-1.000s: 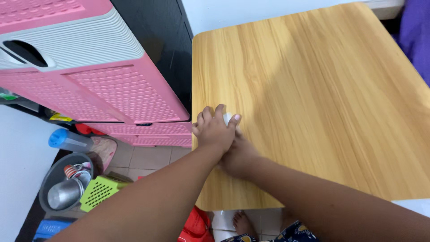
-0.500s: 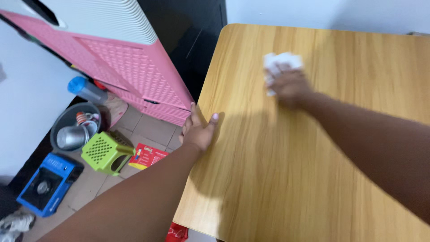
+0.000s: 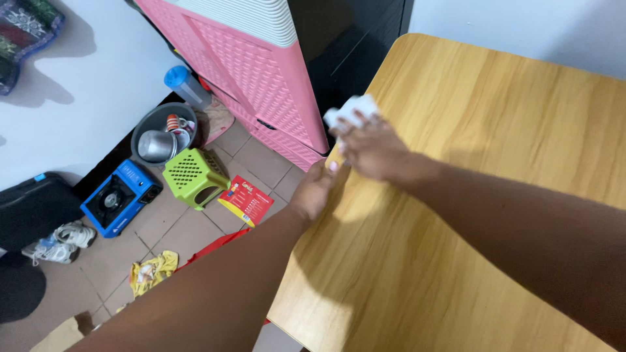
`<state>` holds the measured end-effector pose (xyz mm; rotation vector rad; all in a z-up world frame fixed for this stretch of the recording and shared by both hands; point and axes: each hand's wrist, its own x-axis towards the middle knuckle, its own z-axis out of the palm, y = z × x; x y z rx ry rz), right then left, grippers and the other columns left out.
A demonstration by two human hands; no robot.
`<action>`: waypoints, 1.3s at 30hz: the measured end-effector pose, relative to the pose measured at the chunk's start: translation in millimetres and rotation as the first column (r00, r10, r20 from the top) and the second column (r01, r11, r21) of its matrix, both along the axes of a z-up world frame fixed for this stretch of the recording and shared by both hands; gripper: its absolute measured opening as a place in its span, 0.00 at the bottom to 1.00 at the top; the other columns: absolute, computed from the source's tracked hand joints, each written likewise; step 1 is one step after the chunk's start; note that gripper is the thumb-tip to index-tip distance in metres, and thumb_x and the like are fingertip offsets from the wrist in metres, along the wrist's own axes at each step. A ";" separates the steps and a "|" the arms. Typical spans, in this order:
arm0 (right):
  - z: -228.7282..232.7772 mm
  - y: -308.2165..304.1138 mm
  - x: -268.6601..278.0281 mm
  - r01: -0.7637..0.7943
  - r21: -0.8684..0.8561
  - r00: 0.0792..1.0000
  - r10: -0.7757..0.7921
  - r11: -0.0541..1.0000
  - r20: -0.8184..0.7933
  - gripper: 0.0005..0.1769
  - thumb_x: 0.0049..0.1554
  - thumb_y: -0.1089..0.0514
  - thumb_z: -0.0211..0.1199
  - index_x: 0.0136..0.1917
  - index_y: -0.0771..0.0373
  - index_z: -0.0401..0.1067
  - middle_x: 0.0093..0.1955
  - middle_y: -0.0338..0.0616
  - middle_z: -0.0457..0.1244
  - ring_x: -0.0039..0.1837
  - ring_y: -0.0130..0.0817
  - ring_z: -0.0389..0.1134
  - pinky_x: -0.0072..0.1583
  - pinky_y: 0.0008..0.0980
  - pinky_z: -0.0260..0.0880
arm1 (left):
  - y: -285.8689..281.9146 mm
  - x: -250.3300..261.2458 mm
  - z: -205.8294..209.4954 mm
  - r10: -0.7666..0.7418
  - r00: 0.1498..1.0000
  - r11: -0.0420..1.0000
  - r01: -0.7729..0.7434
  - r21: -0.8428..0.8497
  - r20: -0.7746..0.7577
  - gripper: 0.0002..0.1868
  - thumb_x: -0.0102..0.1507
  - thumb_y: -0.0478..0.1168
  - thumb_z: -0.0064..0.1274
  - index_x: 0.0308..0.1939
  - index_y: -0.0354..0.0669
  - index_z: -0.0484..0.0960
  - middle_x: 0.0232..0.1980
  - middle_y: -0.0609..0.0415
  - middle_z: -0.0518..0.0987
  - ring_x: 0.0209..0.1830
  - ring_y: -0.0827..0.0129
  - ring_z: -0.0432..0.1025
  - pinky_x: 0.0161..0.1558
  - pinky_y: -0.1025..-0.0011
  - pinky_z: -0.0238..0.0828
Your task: The person wipes a wooden table surface with a white cloth, repeatedly folding the cloth and spraying it with liquid from a bottle. The person then picks up a black cloth from under the table and places both cloths into a brown paper bag.
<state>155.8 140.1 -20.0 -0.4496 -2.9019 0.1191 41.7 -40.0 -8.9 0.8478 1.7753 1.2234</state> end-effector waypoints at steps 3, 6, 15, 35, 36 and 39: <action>11.6 -16.2 -14.3 -0.179 0.040 0.983 0.181 0.983 -0.028 0.27 0.63 0.44 0.46 0.71 0.55 0.66 0.74 0.45 0.58 0.79 0.45 0.49 0.76 0.53 0.41 | -7.8 6.5 7.2 -0.113 0.934 0.992 0.088 -0.089 -0.338 0.41 0.62 0.54 0.54 0.75 0.38 0.63 0.67 0.38 0.75 0.71 0.53 0.70 0.70 0.64 0.64; 28.1 14.2 -10.2 -0.305 0.111 0.951 0.298 0.946 0.081 0.22 0.66 0.42 0.46 0.65 0.54 0.70 0.66 0.43 0.62 0.74 0.43 0.56 0.77 0.47 0.48 | -5.0 12.0 14.6 -0.211 0.846 0.955 0.072 -0.288 -0.490 0.52 0.58 0.47 0.64 0.78 0.38 0.48 0.73 0.37 0.64 0.75 0.48 0.58 0.71 0.56 0.53; 30.2 45.8 -12.4 -0.162 0.114 0.986 0.157 0.980 0.048 0.18 0.67 0.45 0.46 0.57 0.54 0.73 0.62 0.41 0.63 0.74 0.42 0.57 0.79 0.48 0.47 | -7.4 22.2 32.6 -0.245 0.868 0.898 0.035 -0.439 -0.432 0.51 0.60 0.47 0.60 0.80 0.49 0.45 0.74 0.43 0.65 0.76 0.52 0.58 0.73 0.45 0.48; 32.0 191.9 -32.2 0.269 0.000 0.944 -0.264 0.963 0.197 0.29 0.67 0.38 0.34 0.76 0.43 0.61 0.81 0.36 0.50 0.83 0.42 0.42 0.79 0.50 0.42 | -13.0 25.5 28.5 -0.263 0.852 0.882 0.022 -0.471 -0.453 0.53 0.61 0.50 0.60 0.80 0.48 0.41 0.75 0.46 0.60 0.78 0.52 0.53 0.72 0.45 0.47; 31.0 194.6 -29.1 0.285 0.003 0.942 -0.280 0.959 0.187 0.30 0.67 0.37 0.34 0.77 0.43 0.59 0.81 0.36 0.49 0.83 0.42 0.41 0.78 0.51 0.41 | -12.6 26.5 29.2 -0.262 0.855 0.882 0.024 -0.470 -0.448 0.53 0.61 0.50 0.60 0.80 0.48 0.41 0.75 0.46 0.60 0.78 0.52 0.53 0.73 0.45 0.47; 31.8 201.3 -31.8 0.326 -0.005 0.937 -0.323 0.945 0.131 0.32 0.66 0.36 0.35 0.80 0.43 0.53 0.83 0.37 0.46 0.83 0.43 0.40 0.77 0.53 0.40 | -14.5 25.9 33.6 -0.258 0.855 0.890 0.029 -0.456 -0.451 0.52 0.61 0.49 0.60 0.80 0.49 0.42 0.75 0.47 0.61 0.79 0.54 0.53 0.73 0.47 0.46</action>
